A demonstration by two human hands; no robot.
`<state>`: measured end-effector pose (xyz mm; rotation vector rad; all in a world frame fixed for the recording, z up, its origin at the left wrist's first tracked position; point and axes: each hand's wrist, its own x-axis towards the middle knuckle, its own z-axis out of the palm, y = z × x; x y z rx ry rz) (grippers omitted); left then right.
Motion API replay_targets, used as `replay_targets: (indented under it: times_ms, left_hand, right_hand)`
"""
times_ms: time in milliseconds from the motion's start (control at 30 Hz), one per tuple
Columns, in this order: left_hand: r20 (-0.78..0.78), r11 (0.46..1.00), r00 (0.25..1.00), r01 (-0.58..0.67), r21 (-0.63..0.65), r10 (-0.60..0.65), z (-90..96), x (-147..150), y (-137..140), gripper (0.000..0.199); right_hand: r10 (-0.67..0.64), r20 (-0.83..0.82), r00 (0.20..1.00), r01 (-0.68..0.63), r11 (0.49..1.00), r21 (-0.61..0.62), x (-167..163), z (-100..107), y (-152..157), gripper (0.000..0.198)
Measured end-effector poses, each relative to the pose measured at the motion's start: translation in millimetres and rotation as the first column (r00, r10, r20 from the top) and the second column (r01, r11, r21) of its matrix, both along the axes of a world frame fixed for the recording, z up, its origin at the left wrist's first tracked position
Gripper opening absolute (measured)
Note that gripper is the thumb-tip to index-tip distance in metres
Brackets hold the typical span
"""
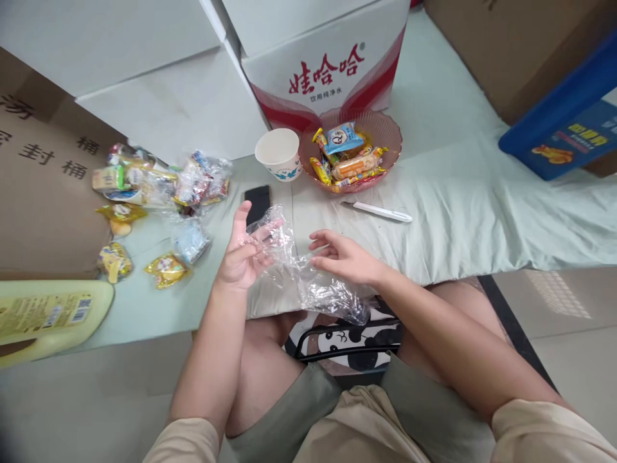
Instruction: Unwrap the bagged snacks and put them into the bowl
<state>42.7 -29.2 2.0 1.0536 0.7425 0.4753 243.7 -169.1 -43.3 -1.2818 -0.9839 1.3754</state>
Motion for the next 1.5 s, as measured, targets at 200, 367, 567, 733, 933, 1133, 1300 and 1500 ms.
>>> replay_targets:
  times_ms: [200,367,567,733,933,1133,1300,1500]
  left_hand:
    - [0.040,0.993,0.994,-0.107,0.039,0.106,-1.5,-4.2,2.6,0.099]
    - [0.053,0.986,0.985,-0.163,0.023,0.161,-2.0,-1.3,4.5,0.096]
    - [0.033,0.974,0.985,-0.163,-0.157,0.170,-12.0,13.6,7.6,0.058]
    - [-0.056,0.979,0.998,0.027,-0.200,-0.039,-16.9,23.5,-7.5,0.074]
    - [-0.191,0.997,0.978,-0.076,0.033,0.081,-18.8,29.1,-13.3,0.079]
    - [-0.098,0.993,0.989,0.110,0.031,-0.107,-11.9,17.9,-13.0,0.082]
    - [-0.058,0.988,0.988,0.142,-0.058,-0.145,-10.5,12.8,-9.7,0.082]
    - [-0.248,0.991,0.960,0.134,0.002,-0.129,-17.1,15.2,-7.6,0.050]
  right_hand:
    - [0.256,-0.117,0.960,-0.260,0.966,-0.013,0.8,9.2,-1.8,0.041]
    - [0.296,-0.039,0.954,-0.295,0.955,0.031,-4.4,14.2,-2.8,0.029]
    - [-0.206,0.052,0.977,0.204,0.978,0.054,-4.7,10.1,4.0,0.032]
    - [-0.213,0.037,0.976,0.214,0.976,-0.027,-7.0,5.2,5.5,0.031]
    - [-0.084,-0.087,0.993,0.072,0.989,-0.132,-5.7,7.4,1.0,0.032]
    - [0.014,-0.139,0.990,-0.030,0.993,-0.112,-0.3,11.8,3.6,0.036]
    - [-0.025,-0.068,0.997,0.020,0.997,-0.072,-2.0,7.0,4.1,0.030]
    - [-0.064,-0.040,0.997,0.061,0.996,-0.069,-3.3,7.0,4.4,0.024]
